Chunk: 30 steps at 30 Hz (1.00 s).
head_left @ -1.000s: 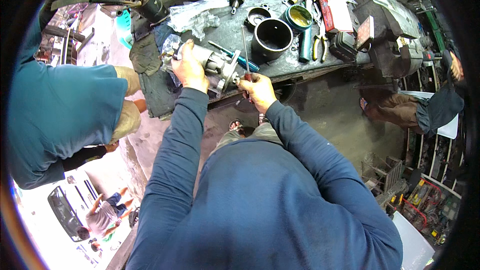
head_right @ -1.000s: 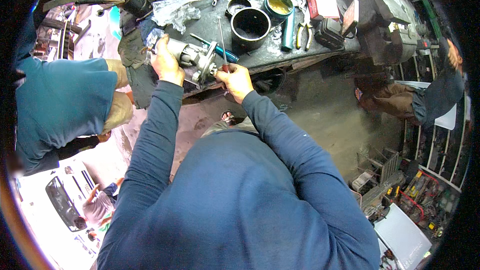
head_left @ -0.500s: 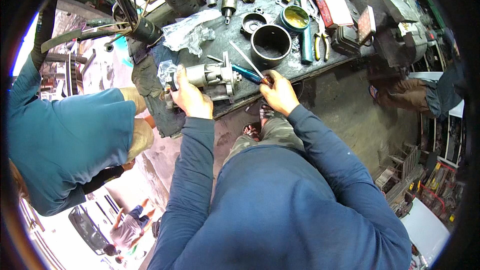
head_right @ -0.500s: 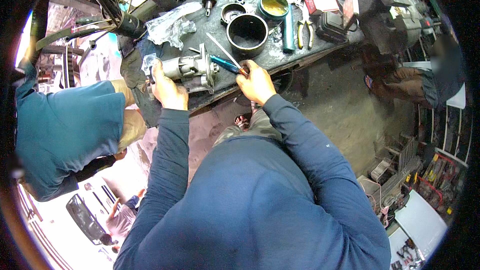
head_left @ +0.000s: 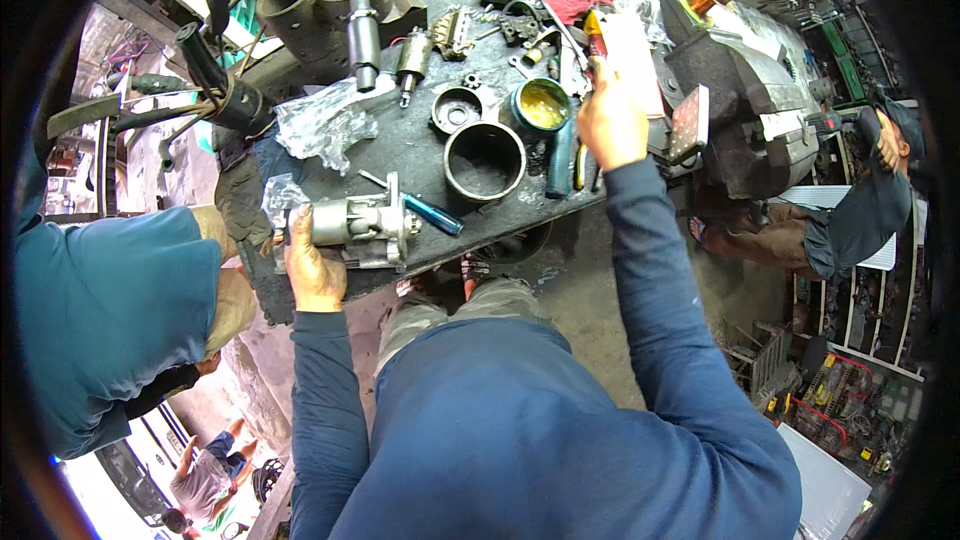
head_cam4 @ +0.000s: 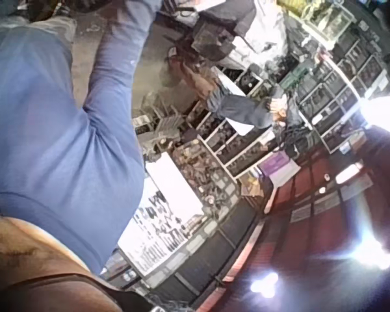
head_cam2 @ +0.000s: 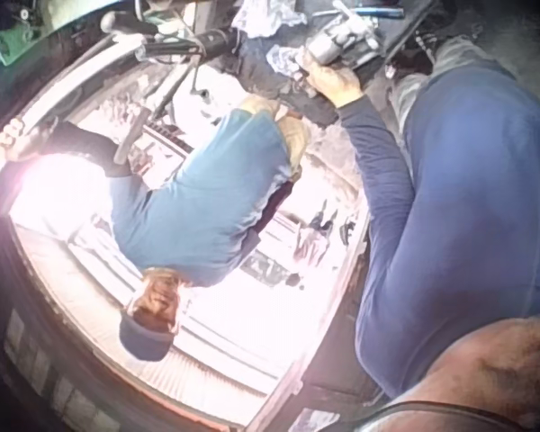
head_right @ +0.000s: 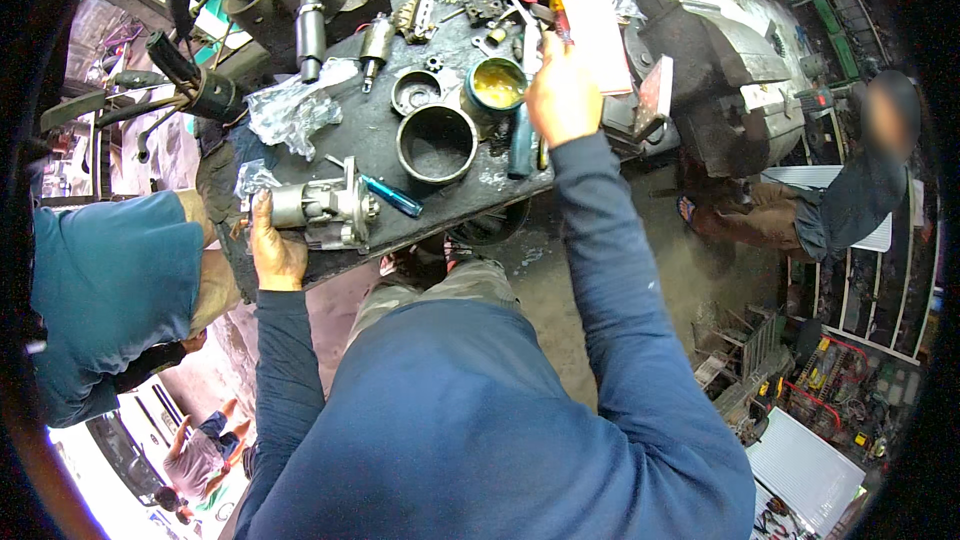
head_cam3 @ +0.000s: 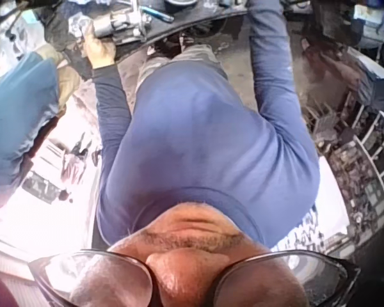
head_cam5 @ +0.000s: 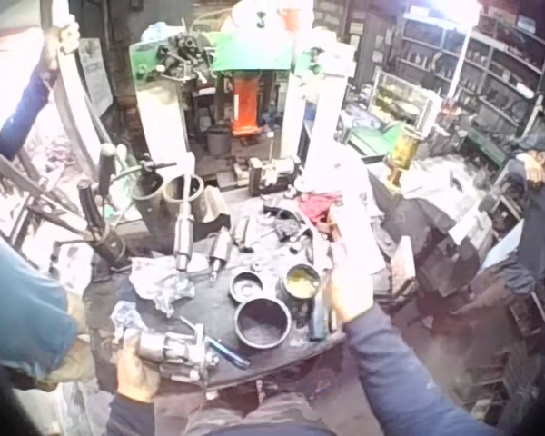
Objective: The person assembles a cylindrical mechanical component on a workbench. They insert small metal pins into the housing, apply grease from a container, and use a screwdriver to tighten or adjust internal parts. The person handles the component repeatedly, rotating it to access different sides.
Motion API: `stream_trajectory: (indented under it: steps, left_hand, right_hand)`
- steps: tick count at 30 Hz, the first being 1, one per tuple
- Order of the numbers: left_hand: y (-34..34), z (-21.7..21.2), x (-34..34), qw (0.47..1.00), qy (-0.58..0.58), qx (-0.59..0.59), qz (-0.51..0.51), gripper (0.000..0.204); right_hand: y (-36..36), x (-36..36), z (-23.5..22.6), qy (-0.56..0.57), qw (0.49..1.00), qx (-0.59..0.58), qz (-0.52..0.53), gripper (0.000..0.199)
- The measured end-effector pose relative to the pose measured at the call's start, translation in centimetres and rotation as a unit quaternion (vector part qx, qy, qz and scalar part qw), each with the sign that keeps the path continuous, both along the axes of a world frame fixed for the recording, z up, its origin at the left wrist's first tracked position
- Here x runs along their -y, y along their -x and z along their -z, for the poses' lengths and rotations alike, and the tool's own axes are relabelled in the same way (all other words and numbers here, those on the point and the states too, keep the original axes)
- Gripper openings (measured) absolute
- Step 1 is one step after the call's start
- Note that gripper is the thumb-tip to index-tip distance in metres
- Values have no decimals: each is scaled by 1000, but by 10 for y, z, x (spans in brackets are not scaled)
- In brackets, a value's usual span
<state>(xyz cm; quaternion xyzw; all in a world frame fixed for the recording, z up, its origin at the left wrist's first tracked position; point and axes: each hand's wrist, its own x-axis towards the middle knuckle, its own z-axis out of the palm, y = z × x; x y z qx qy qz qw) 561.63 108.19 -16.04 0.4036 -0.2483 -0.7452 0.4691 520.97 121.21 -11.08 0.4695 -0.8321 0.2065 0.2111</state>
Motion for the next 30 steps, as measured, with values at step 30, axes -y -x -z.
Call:
stream_trajectory:
  steps: [30]
  left_hand:
    - [4,-4,12,997,-44,42,-43,16]
  right_hand:
    - [-240,-18,80,-17,517,854,-45,17]
